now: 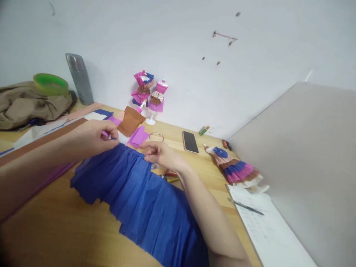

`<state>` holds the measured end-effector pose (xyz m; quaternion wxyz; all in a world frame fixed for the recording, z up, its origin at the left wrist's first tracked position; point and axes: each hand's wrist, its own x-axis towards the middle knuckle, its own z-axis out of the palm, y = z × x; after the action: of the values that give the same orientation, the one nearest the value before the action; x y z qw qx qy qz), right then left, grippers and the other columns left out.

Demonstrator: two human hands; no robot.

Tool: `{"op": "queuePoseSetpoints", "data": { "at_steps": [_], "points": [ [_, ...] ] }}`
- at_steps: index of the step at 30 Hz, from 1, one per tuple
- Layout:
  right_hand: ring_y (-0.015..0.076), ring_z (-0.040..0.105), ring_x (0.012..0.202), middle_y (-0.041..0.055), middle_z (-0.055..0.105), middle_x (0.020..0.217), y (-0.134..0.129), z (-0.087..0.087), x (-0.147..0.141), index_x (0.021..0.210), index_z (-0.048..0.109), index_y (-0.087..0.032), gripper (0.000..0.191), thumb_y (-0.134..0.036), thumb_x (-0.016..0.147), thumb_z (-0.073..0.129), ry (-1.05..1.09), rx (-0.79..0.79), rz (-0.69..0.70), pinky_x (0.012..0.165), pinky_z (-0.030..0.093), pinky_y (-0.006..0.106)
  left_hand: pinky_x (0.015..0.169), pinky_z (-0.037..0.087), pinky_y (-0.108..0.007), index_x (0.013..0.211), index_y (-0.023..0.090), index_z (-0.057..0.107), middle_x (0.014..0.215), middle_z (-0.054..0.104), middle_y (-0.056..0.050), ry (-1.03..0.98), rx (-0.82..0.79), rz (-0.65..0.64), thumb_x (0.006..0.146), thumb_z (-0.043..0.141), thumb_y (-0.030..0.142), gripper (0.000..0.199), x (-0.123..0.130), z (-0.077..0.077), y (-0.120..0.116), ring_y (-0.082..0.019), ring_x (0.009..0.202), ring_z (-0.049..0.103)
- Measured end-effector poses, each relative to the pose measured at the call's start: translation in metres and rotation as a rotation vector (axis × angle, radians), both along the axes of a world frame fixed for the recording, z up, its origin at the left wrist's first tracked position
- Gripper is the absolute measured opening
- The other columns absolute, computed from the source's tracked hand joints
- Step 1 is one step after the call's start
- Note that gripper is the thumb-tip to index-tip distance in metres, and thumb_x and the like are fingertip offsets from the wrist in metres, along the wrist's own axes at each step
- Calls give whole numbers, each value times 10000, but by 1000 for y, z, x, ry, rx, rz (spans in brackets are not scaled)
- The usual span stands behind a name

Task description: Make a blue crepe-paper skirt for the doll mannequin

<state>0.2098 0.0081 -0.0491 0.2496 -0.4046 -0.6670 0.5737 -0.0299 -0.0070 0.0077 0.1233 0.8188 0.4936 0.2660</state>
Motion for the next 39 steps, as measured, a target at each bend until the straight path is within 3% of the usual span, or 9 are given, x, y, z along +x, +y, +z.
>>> {"op": "queuePoseSetpoints", "data": {
  "at_steps": [6, 10, 16, 27, 33, 39],
  "points": [
    [91, 581, 687, 2, 657, 811, -2, 4, -2, 1024, 644, -130, 371, -171, 658, 686, 105, -54, 22, 640, 418, 213, 528, 349, -229, 563, 186, 557, 541, 590, 35, -21, 42, 14, 655, 529, 290, 142, -3, -5, 3, -107, 509, 492],
    [104, 582, 667, 7, 656, 766, -10, 10, -8, 906, 652, -128, 274, -147, 636, 611, 99, -68, 27, 640, 419, 234, 489, 320, -213, 537, 187, 571, 509, 587, 39, -17, 52, 59, 628, 543, 281, 134, -5, -7, 10, -93, 475, 471],
    [77, 490, 601, -50, 550, 692, -17, 15, -15, 812, 562, -171, 252, -97, 573, 593, 120, 30, -90, 573, 364, 212, 505, 315, -213, 547, 183, 602, 543, 607, 29, 24, 53, 110, 635, 566, 266, 126, -4, -1, 11, -99, 514, 509],
    [93, 453, 636, -38, 479, 751, -27, 24, -13, 1132, 563, -190, 517, -95, 624, 557, 140, 183, 6, 564, 383, 216, 534, 337, -210, 568, 170, 605, 558, 612, 26, 26, 58, 98, 642, 556, 240, 113, -1, 1, 9, -91, 518, 489],
    [113, 467, 693, -8, 489, 803, -37, 27, -12, 1133, 596, -224, 501, -79, 655, 557, 51, 316, 51, 555, 372, 210, 549, 337, -218, 569, 182, 582, 528, 567, 46, 26, 17, 43, 648, 575, 245, 102, 0, -3, 9, -98, 528, 478],
    [118, 496, 710, 29, 546, 942, -35, 26, -9, 1113, 587, -221, 405, -156, 714, 607, 66, 231, 125, 594, 414, 230, 570, 343, -231, 586, 182, 584, 591, 608, 26, -1, 96, 42, 674, 546, 261, 124, -2, -10, 8, -109, 569, 495]
  ]
}}
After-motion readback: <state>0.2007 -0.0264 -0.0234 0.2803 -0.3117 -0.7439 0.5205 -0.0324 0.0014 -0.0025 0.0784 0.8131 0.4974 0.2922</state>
